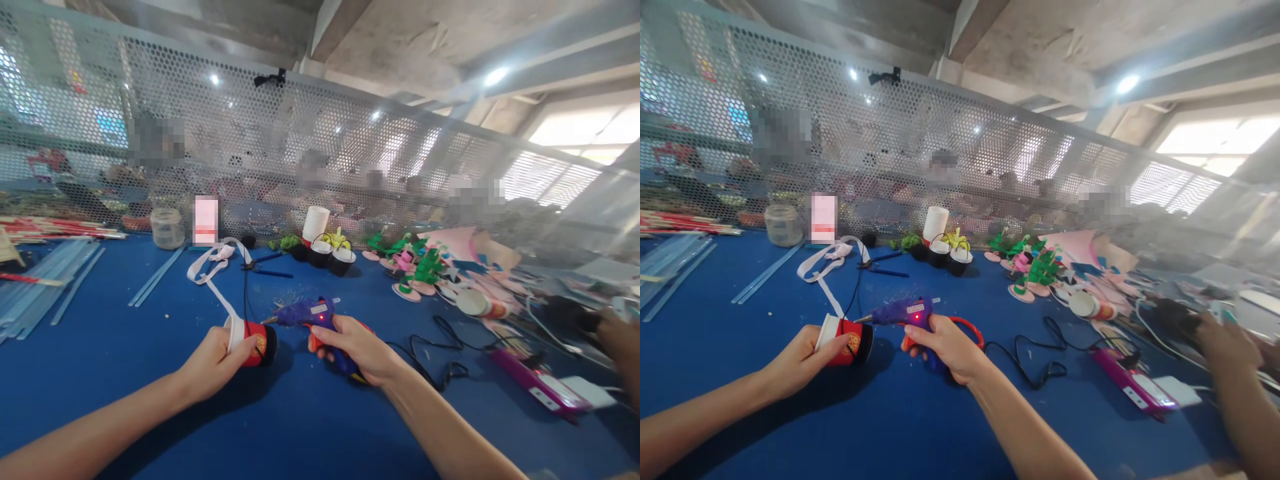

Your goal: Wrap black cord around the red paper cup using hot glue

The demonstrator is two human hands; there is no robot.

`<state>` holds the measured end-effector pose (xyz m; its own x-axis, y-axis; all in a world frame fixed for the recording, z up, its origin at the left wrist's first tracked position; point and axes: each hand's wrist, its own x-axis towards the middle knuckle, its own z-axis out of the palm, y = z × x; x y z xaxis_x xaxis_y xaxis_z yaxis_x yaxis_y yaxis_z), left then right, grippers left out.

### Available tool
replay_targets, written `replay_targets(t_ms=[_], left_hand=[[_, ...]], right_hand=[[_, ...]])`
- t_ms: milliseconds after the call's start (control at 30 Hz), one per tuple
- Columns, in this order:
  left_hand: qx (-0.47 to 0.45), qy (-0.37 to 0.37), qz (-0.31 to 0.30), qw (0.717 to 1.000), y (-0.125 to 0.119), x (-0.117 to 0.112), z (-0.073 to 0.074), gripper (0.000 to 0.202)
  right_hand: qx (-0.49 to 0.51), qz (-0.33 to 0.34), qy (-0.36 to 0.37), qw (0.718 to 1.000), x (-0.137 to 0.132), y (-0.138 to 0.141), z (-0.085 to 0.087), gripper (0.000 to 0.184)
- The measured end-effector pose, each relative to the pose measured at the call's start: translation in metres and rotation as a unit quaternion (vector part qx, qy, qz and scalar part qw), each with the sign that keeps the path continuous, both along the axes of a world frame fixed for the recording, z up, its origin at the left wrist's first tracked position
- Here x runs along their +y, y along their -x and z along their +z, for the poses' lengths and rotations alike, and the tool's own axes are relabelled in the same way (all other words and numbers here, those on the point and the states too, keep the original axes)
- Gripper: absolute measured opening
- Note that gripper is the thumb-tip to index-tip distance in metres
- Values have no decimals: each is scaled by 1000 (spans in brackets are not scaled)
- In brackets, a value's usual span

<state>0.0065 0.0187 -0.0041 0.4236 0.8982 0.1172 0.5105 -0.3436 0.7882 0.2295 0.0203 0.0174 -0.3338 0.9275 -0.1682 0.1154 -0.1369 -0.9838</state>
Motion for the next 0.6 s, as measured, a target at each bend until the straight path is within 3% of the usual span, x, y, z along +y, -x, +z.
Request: replay_targets(t_ms=[233, 433, 600], left_hand=[[34, -59, -24, 997, -1, -4, -1, 37], [46, -83, -30, 995, -2, -3, 1, 36], [40, -78, -34, 996, -1, -3, 0, 37]], right_hand=[[26, 15, 2, 1000, -3, 1, 2, 16], [-43, 19, -1, 999, -7, 1, 7, 26], [-59, -32, 7, 998, -4, 1, 3, 28]])
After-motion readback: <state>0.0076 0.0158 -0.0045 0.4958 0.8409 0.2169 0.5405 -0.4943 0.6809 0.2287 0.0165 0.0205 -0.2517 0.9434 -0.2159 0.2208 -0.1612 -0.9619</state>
